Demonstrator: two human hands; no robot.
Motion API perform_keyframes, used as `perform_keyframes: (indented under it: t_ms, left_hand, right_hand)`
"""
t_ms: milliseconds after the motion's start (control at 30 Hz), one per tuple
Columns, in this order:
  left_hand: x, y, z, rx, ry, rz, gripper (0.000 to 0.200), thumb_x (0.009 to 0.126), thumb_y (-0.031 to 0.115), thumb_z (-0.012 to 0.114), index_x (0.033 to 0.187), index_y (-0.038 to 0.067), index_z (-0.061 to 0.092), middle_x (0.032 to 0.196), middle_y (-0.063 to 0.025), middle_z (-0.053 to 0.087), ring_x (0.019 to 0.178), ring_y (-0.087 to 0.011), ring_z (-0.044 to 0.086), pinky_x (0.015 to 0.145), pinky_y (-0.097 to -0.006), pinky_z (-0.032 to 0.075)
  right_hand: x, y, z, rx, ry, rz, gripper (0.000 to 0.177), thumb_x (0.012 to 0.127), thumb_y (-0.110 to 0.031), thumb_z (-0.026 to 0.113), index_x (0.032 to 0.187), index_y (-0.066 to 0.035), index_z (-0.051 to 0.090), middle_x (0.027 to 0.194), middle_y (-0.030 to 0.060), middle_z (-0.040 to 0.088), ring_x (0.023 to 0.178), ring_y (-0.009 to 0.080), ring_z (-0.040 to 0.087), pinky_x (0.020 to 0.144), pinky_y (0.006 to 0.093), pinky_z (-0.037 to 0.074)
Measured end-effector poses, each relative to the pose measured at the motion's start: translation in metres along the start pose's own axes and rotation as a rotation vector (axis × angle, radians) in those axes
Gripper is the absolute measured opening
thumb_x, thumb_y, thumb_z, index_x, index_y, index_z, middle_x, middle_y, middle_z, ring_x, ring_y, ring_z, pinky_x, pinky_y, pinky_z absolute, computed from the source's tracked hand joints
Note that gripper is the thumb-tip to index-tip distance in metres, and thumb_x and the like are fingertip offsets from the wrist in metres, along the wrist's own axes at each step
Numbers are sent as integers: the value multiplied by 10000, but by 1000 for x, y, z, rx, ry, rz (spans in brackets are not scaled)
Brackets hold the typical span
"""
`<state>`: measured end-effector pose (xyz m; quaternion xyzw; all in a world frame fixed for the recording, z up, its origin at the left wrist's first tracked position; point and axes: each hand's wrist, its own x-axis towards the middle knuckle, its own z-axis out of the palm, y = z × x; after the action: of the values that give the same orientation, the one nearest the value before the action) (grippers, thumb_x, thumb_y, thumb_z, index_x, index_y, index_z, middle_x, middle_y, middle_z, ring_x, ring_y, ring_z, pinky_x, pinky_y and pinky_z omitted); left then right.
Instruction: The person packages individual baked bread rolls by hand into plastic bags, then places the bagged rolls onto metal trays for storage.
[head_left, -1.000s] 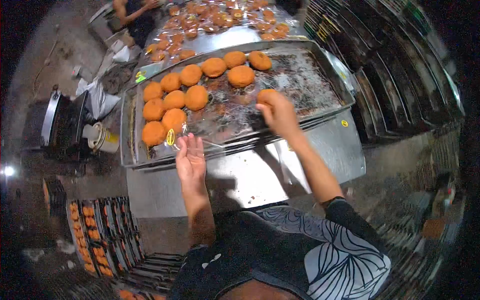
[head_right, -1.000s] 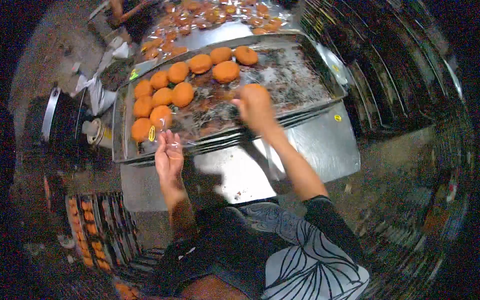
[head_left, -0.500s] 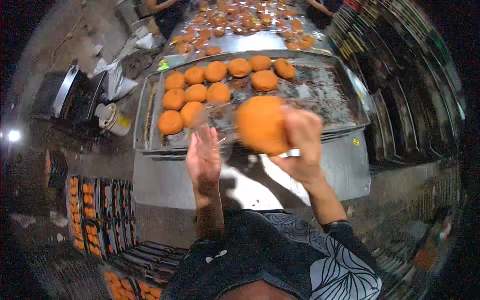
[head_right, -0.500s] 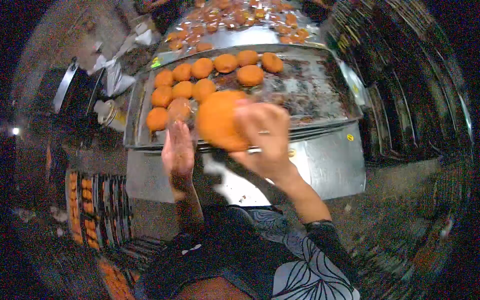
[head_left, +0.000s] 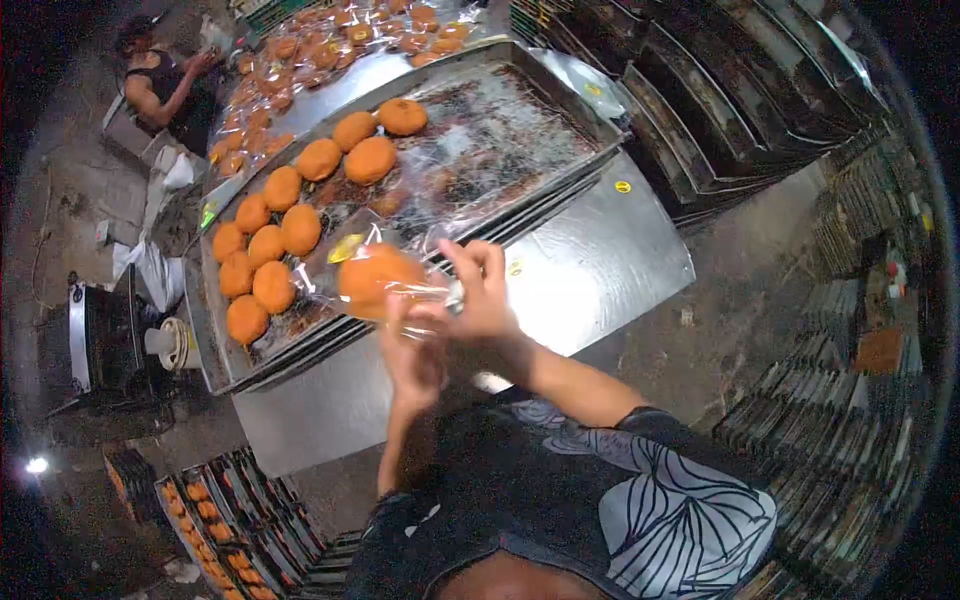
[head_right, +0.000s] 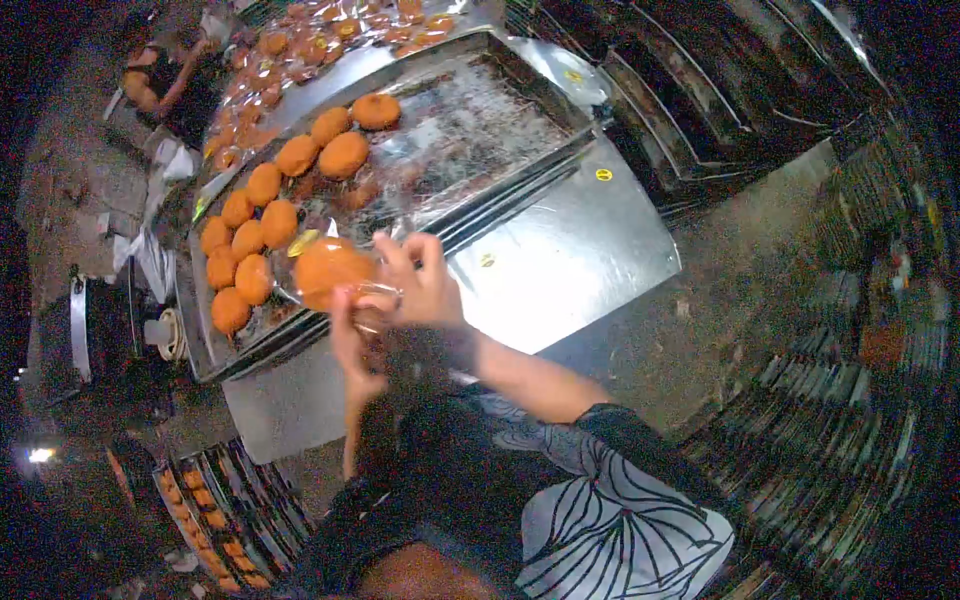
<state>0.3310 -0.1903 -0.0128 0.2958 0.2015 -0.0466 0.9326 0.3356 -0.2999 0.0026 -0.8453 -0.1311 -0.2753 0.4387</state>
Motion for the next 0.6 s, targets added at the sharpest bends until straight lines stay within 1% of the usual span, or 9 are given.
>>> perform_keyframes:
  t_ms: [33, 67, 100, 233, 333, 367, 433, 467, 600]
  left_hand:
    - [13, -28, -19, 104, -182, -7, 504, 757, 325, 552, 1127, 20, 396, 1016, -157, 517, 937, -230, 532, 821, -330, 428]
    - [11, -41, -20, 397, -339, 30, 422, 740, 295, 567, 1037, 21, 445, 962, -145, 536, 903, -231, 543, 808, -333, 433]
    - [9, -54, -20, 676, -491, 113, 343, 723, 265, 582, 948, 21, 493, 908, -132, 555, 868, -232, 554, 796, -337, 439]
    - [40, -173, -65, 1685, -842, 803, 96, 670, 110, 560, 698, 18, 556, 757, -145, 552, 759, -274, 541, 799, -358, 428]
    - [88, -236, -119, 1622, -820, 599, 101, 684, 86, 513, 718, 3, 559, 794, -181, 552, 780, -319, 517, 749, -395, 408]
    - [94, -238, -126, 1543, -767, 493, 108, 688, 78, 497, 724, -2, 560, 807, -193, 552, 788, -334, 510, 733, -408, 401]
    - [103, -221, -132, 1801, -878, 478, 208, 763, 172, 509, 875, 8, 569, 854, -155, 574, 829, -277, 536, 744, -350, 418]
    - [107, -217, -139, 1773, -822, 503, 215, 775, 208, 522, 821, 4, 571, 801, -128, 592, 756, -247, 562, 684, -338, 439]
    - [91, -196, -112, 1117, -644, 182, 215, 796, 244, 553, 780, 31, 575, 754, -31, 586, 721, -107, 544, 634, -258, 449]
  right_hand:
    - [14, 13, -13, 51, -190, 178, 621, 626, -224, 695, 1170, -73, 437, 1035, 203, 524, 902, 292, 547, 718, 334, 452]
    - [28, 49, -9, 158, -256, -35, 341, 696, -181, 622, 1002, -40, 566, 914, 163, 594, 825, 250, 595, 669, 321, 468]
    - [52, 64, -11, 291, -118, 115, 149, 730, -123, 559, 815, -17, 619, 724, 126, 617, 654, 226, 614, 598, 310, 473]
    - [173, 41, -5, 99, 77, -136, 202, 725, -113, 589, 894, -3, 585, 805, 138, 610, 719, 228, 608, 644, 310, 472]
    - [123, 55, -11, 90, 88, -392, 329, 716, -134, 617, 1008, -1, 540, 944, 138, 585, 818, 235, 588, 723, 309, 457]
    - [82, 79, -26, 202, -149, -314, 398, 702, -148, 636, 1051, 3, 519, 1033, 143, 551, 868, 242, 569, 773, 307, 439]
    - [-25, 133, -55, 237, -604, 575, 348, 735, -231, 610, 980, 11, 561, 814, 125, 615, 712, 162, 584, 666, 295, 468]
    - [-66, 157, -67, 86, -833, 640, 328, 766, -297, 574, 894, 4, 601, 711, 99, 615, 636, 126, 564, 603, 290, 465]
    - [-122, 182, -76, 348, -760, 615, 287, 787, -285, 574, 858, -9, 608, 698, 88, 605, 647, 113, 524, 593, 268, 428]
